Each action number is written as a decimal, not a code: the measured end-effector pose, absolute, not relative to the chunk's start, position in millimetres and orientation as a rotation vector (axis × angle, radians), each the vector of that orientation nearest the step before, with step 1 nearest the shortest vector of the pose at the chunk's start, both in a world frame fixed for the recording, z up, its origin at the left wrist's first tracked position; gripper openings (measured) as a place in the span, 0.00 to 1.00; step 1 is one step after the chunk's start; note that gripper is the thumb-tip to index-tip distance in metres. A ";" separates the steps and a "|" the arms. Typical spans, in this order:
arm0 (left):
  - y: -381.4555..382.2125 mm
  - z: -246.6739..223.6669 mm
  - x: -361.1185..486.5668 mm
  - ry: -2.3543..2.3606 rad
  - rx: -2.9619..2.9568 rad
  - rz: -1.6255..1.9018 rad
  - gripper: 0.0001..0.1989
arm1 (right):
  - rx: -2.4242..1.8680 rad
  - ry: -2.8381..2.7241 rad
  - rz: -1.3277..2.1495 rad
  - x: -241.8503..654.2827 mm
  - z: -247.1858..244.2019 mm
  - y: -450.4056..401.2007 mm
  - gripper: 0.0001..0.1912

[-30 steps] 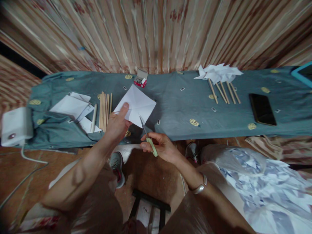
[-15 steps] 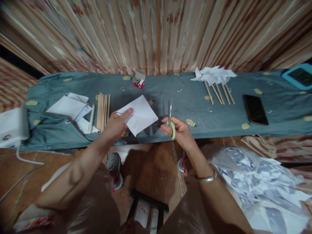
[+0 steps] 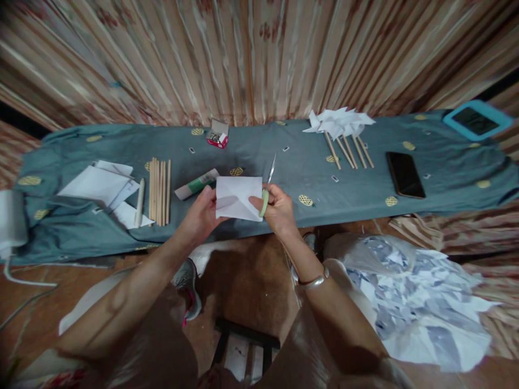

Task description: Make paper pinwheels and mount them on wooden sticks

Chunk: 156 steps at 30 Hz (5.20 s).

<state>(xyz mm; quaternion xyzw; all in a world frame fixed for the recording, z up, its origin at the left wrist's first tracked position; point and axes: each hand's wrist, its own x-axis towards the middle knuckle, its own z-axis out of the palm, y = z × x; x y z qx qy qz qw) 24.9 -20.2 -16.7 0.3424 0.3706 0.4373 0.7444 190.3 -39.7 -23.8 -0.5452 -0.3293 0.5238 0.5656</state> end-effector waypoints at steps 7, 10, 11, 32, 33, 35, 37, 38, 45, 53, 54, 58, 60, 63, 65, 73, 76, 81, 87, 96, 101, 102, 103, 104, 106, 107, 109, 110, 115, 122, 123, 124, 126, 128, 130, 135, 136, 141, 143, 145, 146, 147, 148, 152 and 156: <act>-35.7 -21.0 41.3 0.963 0.809 0.987 0.22 | -1.234 -0.715 1.127 175.5 -26.1 -32.5 0.30; -32.7 -22.9 42.3 1.032 0.738 1.082 0.20 | -1.195 -0.679 1.172 169.8 -24.0 -31.5 0.30; -31.2 -22.6 41.7 1.044 0.736 1.102 0.20 | -1.191 -0.673 1.179 168.6 -23.3 -31.5 0.29; -8.3 -15.2 20.4 1.161 0.814 1.277 0.16 | -1.307 -0.780 1.357 156.1 -25.6 -46.1 0.24; -5.5 -14.7 17.7 1.162 0.808 1.300 0.16 | -1.309 -0.780 1.372 156.2 -26.6 -48.1 0.24; -0.2 -12.5 11.9 1.162 0.797 1.339 0.17 | -1.305 -0.795 1.403 157.1 -28.2 -53.5 0.24; 3.2 -9.4 6.8 1.163 0.791 1.358 0.17 | -1.288 -0.859 1.440 158.7 -29.4 -60.5 0.24; 4.1 -7.9 5.0 1.163 0.792 1.360 0.17 | -1.282 -0.912 1.460 159.6 -29.9 -64.3 0.23; 0.7 -6.9 3.6 1.165 0.855 1.302 0.16 | -1.267 -1.299 1.622 163.8 -30.5 -84.5 0.25; -4.2 -10.8 10.9 1.152 0.914 1.231 0.12 | -1.247 -1.356 1.636 167.8 -25.3 -82.1 0.27; -4.6 -10.7 11.3 1.148 0.918 1.228 0.12 | -1.243 -1.360 1.629 168.3 -25.2 -81.9 0.27; -5.5 -10.0 12.3 1.147 0.926 1.219 0.11 | -1.231 -1.359 1.609 169.7 -25.8 -82.1 0.26; -5.9 -9.8 12.8 1.147 0.922 1.212 0.12 | -1.227 -1.350 1.618 170.1 -26.0 -82.3 0.26; -6.9 -9.7 13.4 1.143 0.909 1.205 0.12 | -1.227 -1.342 1.638 170.6 -25.3 -82.2 0.26; -7.7 -9.3 13.6 1.138 0.900 1.205 0.11 | -1.233 -1.331 1.647 170.7 -24.8 -82.0 0.25; -9.5 -7.0 13.3 1.147 0.900 1.193 0.10 | -1.226 -1.311 1.630 169.0 -26.3 -82.6 0.26; -9.3 -7.3 13.3 1.144 0.903 1.197 0.10 | -1.231 -1.310 1.632 168.6 -27.0 -83.1 0.26; -9.5 -7.9 13.3 1.130 0.890 1.199 0.10 | -1.227 -1.312 1.637 168.9 -27.5 -83.1 0.25; -9.6 -9.0 13.3 1.140 0.887 1.190 0.10 | -1.238 -1.310 1.620 168.5 -26.0 -82.7 0.25; -8.8 -8.2 13.0 1.163 0.897 1.185 0.09 | -1.236 -1.188 1.683 167.1 -25.8 -83.7 0.23; -8.8 -7.4 12.9 1.156 0.900 1.189 0.08 | -1.235 -1.169 1.695 166.8 -27.2 -83.6 0.23; -8.7 -7.4 12.9 1.157 0.901 1.188 0.08 | -1.238 -1.166 1.700 166.9 -27.2 -83.5 0.23; -8.5 -7.4 12.7 1.156 0.901 1.186 0.08 | -1.242 -1.164 1.704 166.9 -27.1 -83.4 0.23; -8.3 -7.5 12.6 1.156 0.901 1.186 0.08 | -1.246 -1.162 1.705 166.9 -27.2 -83.3 0.23; -7.8 -7.9 12.6 1.157 0.895 1.191 0.08 | -1.254 -1.152 1.704 166.7 -27.6 -83.3 0.23; -7.7 -8.0 12.6 1.156 0.891 1.196 0.08 | -1.255 -1.145 1.708 166.6 -28.0 -83.3 0.23; -7.7 -7.9 13.0 1.153 0.886 1.203 0.08 | -1.253 -1.133 1.710 166.2 -28.8 -83.5 0.23; -8.0 -7.7 13.4 1.152 0.884 1.202 0.08 | -1.251 -1.133 1.705 166.1 -29.0 -83.6 0.23; -10.8 -5.9 15.6 1.158 0.887 1.159 0.07 | -1.252 -1.173 1.669 166.5 -27.9 -83.2 0.23; -11.1 -8.8 16.1 1.170 0.889 1.149 0.08 | -1.264 -1.133 1.694 166.8 -25.7 -82.4 0.24; -10.8 -9.5 15.9 1.173 0.889 1.150 0.08 | -1.263 -1.125 1.703 166.7 -25.3 -82.2 0.24; -10.6 -10.2 15.7 1.173 0.889 1.152 0.09 | -1.262 -1.116 1.712 166.7 -24.9 -82.1 0.24; -10.4 -10.9 15.2 1.167 0.891 1.154 0.09 | -1.262 -1.096 1.725 166.4 -24.1 -81.7 0.24; -10.3 -10.9 15.0 1.153 0.894 1.156 0.10 | -1.264 -1.073 1.733 166.1 -23.8 -81.4 0.24; -10.1 -10.8 15.1 1.141 0.898 1.162 0.09 | -1.265 -1.063 1.727 165.8 -24.3 -81.3 0.24; -10.9 -11.1 16.3 1.165 0.917 1.157 0.10 | -1.258 -1.108 1.680 166.3 -26.7 -81.4 0.24; -11.4 -11.3 16.4 1.166 0.922 1.154 0.10 | -1.253 -1.109 1.675 166.6 -26.8 -81.3 0.24; -13.3 -11.4 17.0 1.130 0.920 1.159 0.11 | -1.250 -1.095 1.708 167.4 -26.1 -80.6 0.24; -13.2 -11.0 17.2 1.132 0.918 1.159 0.11 | -1.246 -1.076 1.723 167.1 -26.5 -80.5 0.23; -13.0 -10.5 17.6 1.147 0.922 1.156 0.11 | -1.243 -1.065 1.720 166.7 -27.6 -80.5 0.23; -13.0 -10.3 17.7 1.153 0.925 1.155 0.11 | -1.243 -1.066 1.712 166.6 -28.0 -80.5 0.23; -13.0 -10.3 17.8 1.156 0.929 1.154 0.11 | -1.244 -1.072 1.704 166.5 -28.4 -80.5 0.23; -13.2 -10.4 17.9 1.157 0.934 1.154 0.11 | -1.242 -1.082 1.696 166.5 -28.5 -80.4 0.23; -13.5 -11.5 18.3 1.158 0.942 1.158 0.11 | -1.235 -1.113 1.688 166.8 -26.6 -79.7 0.23; -13.1 -11.7 18.3 1.145 0.940 1.160 0.11 | -1.242 -1.127 1.688 166.0 -25.2 -78.9 0.23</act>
